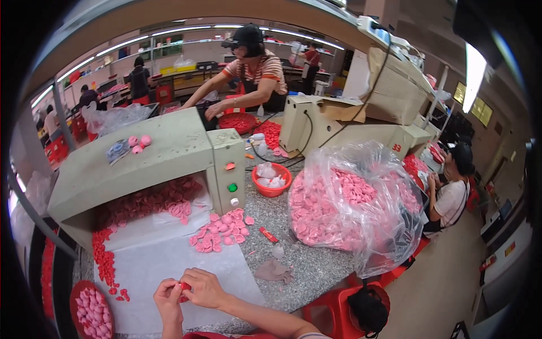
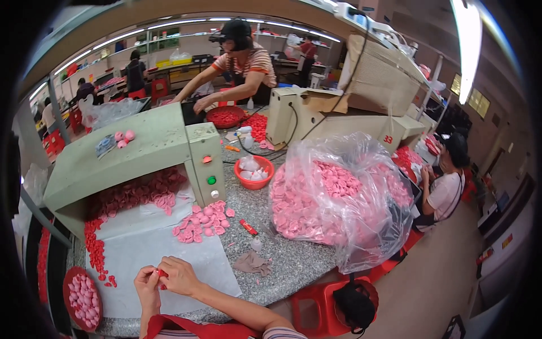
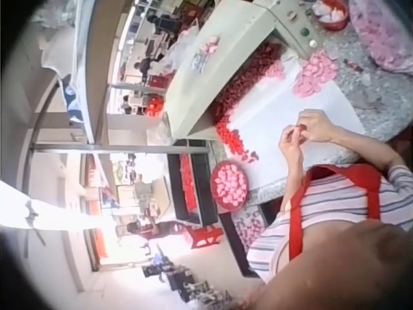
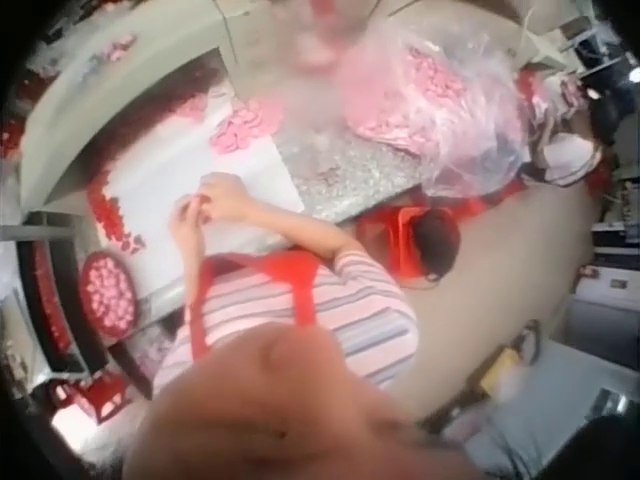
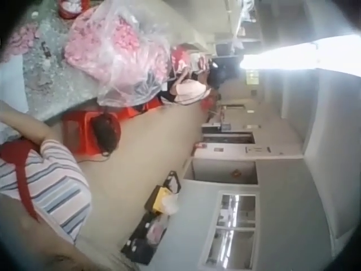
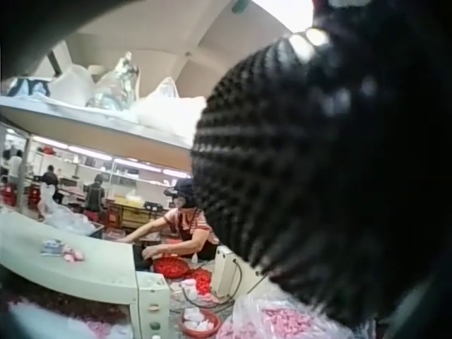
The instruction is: Assembling and organizing small pink and red plastic components at a factory workbench.
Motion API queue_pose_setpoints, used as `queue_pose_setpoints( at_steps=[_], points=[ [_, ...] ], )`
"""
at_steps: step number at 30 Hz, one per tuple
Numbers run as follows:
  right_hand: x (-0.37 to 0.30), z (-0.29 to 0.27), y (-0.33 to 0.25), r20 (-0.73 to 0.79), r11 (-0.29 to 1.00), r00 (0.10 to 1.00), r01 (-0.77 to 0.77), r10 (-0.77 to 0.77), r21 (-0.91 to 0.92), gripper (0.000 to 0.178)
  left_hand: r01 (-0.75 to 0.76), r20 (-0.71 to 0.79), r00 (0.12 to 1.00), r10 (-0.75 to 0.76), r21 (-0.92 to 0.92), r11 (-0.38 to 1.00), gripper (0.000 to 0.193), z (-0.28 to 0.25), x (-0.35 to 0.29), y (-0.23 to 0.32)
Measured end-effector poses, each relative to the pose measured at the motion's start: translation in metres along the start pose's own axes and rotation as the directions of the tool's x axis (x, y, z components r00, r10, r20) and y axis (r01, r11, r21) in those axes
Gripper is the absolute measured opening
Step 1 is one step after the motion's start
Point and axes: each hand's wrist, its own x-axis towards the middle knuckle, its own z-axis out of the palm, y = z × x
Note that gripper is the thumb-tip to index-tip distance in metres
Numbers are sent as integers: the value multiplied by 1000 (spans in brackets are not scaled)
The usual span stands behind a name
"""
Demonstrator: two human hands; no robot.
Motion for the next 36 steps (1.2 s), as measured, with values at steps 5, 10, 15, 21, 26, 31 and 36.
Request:
queue_pose_setpoints(
  at_steps=[5, 10, 15, 21, 26, 31, 36],
  points=[
    [15, 8, -8, 281, 963, 948, -78, 152, -259, 31, -10, 18, 1000, 9, 43, 999, 8, -35, 10, -12],
    [92, -35, -141, 253, 925, 890, 364, -380, 108, 39, -342, -48, 844, 534, 718, 606, 12, -77, 13, -29],
    [81, -65, -284, 508, 715, 505, 528, -698, 458, 22, -284, -97, 865, 492, 715, 639, 6, -91, 7, -67],
    [108, -23, -314, 499, 382, -230, 410, -835, 828, 22, -322, -117, 782, 613, 766, 557, 12, -79, 7, -80],
    [85, 4, -297, 473, 479, 230, -34, -850, 877, 18, -358, -82, 819, 568, 700, 618, 14, -84, 5, -69],
    [85, -32, -265, 508, 663, 433, 384, -744, 643, 4, -297, -123, 864, 488, 659, 691, 15, -86, -1, -55],
    [64, -75, -193, -180, 475, 666, 670, -724, 571, 18, -256, -146, 872, 467, 677, 690, 16, -76, -1, -52]
  ],
)
